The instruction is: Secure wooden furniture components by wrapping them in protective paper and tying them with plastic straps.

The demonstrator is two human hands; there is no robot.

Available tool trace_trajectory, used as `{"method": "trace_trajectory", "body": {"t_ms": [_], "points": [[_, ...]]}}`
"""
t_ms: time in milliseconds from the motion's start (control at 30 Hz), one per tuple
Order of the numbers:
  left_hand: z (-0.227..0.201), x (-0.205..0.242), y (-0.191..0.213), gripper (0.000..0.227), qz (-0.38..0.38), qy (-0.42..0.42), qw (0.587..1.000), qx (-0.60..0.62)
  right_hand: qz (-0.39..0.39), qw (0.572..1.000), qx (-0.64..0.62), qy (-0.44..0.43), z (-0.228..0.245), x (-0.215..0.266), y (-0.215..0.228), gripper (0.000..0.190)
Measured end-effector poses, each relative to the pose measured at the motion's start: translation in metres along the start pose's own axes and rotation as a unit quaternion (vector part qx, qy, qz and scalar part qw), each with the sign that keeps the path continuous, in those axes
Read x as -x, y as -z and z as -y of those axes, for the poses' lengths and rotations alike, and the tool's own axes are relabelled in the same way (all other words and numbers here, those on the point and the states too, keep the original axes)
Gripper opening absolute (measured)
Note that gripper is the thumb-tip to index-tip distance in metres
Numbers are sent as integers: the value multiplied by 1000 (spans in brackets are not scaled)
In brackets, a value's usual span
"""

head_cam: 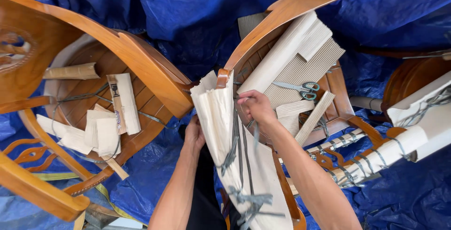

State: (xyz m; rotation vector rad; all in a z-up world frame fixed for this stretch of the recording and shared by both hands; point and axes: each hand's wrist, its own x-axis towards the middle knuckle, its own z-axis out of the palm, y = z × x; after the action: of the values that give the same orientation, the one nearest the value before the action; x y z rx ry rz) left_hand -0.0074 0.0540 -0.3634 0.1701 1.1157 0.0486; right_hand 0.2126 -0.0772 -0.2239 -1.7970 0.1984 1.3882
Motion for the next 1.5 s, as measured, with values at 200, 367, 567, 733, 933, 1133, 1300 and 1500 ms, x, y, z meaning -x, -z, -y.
{"method": "trace_trajectory", "body": {"t_ms": [200, 367, 567, 733, 933, 1133, 1300, 1500], "points": [[-34, 74, -15, 13, -6, -140, 985, 100, -18, 976, -188, 112, 44, 80, 22, 33], [-45, 136, -50, 20, 0, -254, 959, -123, 25, 952, -277, 125, 93, 158, 16, 38], [-44, 195, -76, 20, -75, -352, 910, -208, -33, 973, -102, 203, 68, 161, 7, 28], [-57, 258, -130, 18, -49, -480, 839, -252, -89, 952, 128, 262, 82, 189, -10, 27], [-64, 283, -175, 15, -28, -530, 762, -371, -158, 878, 335, 303, 84, 196, -11, 27], [-63, 282, -183, 14, -23, -534, 724, -436, -178, 802, 381, 424, 106, 212, -21, 20], [-66, 296, -186, 14, -39, -522, 717, -460, -114, 765, 364, 518, 127, 222, -42, 17], [-72, 303, -199, 12, -5, -550, 706, -446, -101, 813, 292, 494, 125, 193, -44, 19]]}}
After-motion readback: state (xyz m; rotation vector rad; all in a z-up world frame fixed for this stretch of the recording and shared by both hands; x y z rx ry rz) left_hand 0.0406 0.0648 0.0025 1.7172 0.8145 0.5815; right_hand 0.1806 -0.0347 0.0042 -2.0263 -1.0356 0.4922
